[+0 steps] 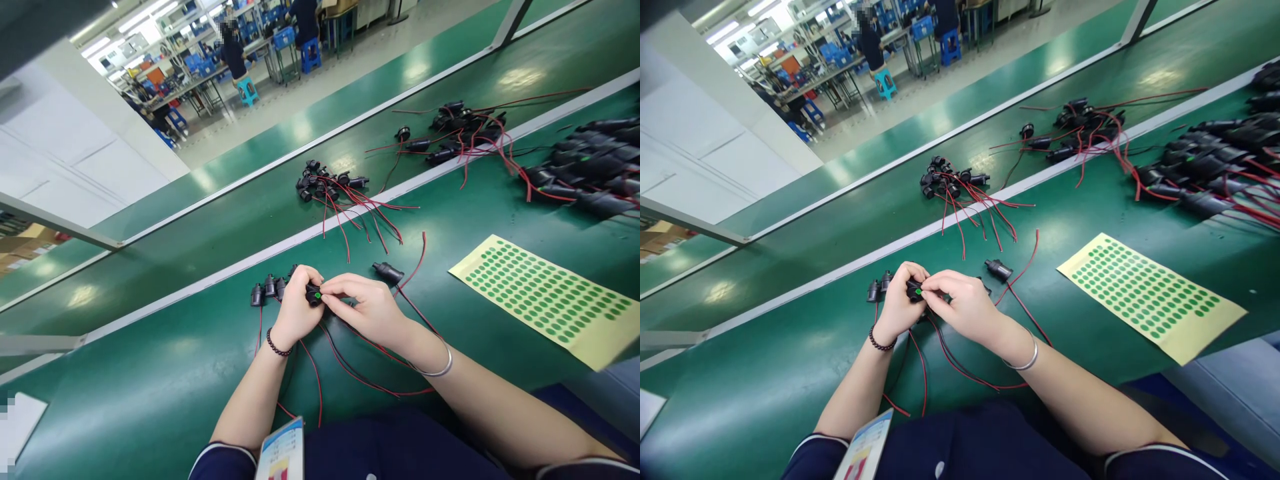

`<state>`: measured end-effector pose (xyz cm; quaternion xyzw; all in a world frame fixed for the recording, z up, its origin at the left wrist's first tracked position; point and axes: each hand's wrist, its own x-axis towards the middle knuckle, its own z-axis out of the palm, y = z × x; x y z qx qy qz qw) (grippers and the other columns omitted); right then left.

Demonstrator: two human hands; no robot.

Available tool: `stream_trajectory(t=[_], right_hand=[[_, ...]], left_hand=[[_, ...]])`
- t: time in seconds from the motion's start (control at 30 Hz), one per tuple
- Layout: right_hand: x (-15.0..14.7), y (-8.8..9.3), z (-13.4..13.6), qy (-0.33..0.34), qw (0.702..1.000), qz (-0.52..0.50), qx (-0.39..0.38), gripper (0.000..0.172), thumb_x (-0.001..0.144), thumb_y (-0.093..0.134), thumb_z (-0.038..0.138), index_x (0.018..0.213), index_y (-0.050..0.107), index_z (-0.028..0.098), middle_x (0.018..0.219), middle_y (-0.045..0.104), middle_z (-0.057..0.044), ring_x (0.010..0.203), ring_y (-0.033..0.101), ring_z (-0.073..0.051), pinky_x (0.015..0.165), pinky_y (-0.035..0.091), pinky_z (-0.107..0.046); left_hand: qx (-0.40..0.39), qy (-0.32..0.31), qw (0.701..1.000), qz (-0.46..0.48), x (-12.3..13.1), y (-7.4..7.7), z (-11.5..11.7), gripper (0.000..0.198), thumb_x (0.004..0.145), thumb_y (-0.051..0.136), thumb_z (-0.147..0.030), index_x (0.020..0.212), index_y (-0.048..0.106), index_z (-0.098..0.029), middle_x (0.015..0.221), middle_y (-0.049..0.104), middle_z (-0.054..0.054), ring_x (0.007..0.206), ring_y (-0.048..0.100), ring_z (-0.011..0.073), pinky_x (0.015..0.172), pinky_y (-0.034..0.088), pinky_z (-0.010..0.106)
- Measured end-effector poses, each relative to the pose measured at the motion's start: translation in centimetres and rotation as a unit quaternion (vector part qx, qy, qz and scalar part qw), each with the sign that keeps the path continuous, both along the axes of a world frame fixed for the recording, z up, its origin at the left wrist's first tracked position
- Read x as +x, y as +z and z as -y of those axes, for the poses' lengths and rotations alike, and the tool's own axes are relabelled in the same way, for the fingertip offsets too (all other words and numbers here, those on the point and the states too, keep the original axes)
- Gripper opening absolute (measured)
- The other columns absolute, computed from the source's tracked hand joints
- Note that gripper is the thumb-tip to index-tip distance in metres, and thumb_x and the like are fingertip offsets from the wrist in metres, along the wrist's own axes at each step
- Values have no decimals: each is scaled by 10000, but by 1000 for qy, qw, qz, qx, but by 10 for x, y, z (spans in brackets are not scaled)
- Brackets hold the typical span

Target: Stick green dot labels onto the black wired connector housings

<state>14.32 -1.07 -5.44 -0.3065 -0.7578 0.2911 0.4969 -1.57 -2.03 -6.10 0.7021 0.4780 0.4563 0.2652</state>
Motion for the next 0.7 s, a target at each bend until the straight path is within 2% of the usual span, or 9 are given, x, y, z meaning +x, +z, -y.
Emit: stream_trajectory(t=[0.27, 0.5, 0.6, 0.7], right_hand=[[1, -3, -2, -7, 999, 34, 14, 163, 856, 567, 128, 799, 704, 194, 839, 761, -46, 765, 723, -164, 728, 596, -271], [2, -8, -5, 11, 996, 86, 13, 187, 851, 559, 134, 739, 700, 186, 793, 761, -48, 709, 714, -171, 669, 585, -285], [2, -7, -6, 10, 998, 69, 9, 184, 855, 560, 140, 754, 704, 195, 788, 760, -43, 713, 715, -169, 671, 588, -283], [0, -4, -6, 4, 1000, 10, -19, 155, 868, 582, 168, 794, 715, 202, 828, 763, -46, 749, 723, -167, 715, 602, -283]], left_hand=[[64, -10, 987, -149, -4, 2, 2, 298, 684, 489, 21, 821, 399, -227, 830, 492, 8, 814, 499, 183, 737, 420, 328], [88, -10, 956, -280, -3, 1, 4, 320, 685, 380, 60, 821, 407, -228, 893, 514, 50, 854, 482, 220, 794, 427, 372], [78, -6, 968, -237, -1, 1, 3, 314, 674, 403, 57, 805, 400, -229, 863, 509, 36, 829, 487, 207, 782, 431, 362], [35, 9, 994, -100, 0, 2, 1, 281, 688, 484, 12, 801, 393, -229, 816, 491, 6, 761, 496, 171, 719, 437, 318]])
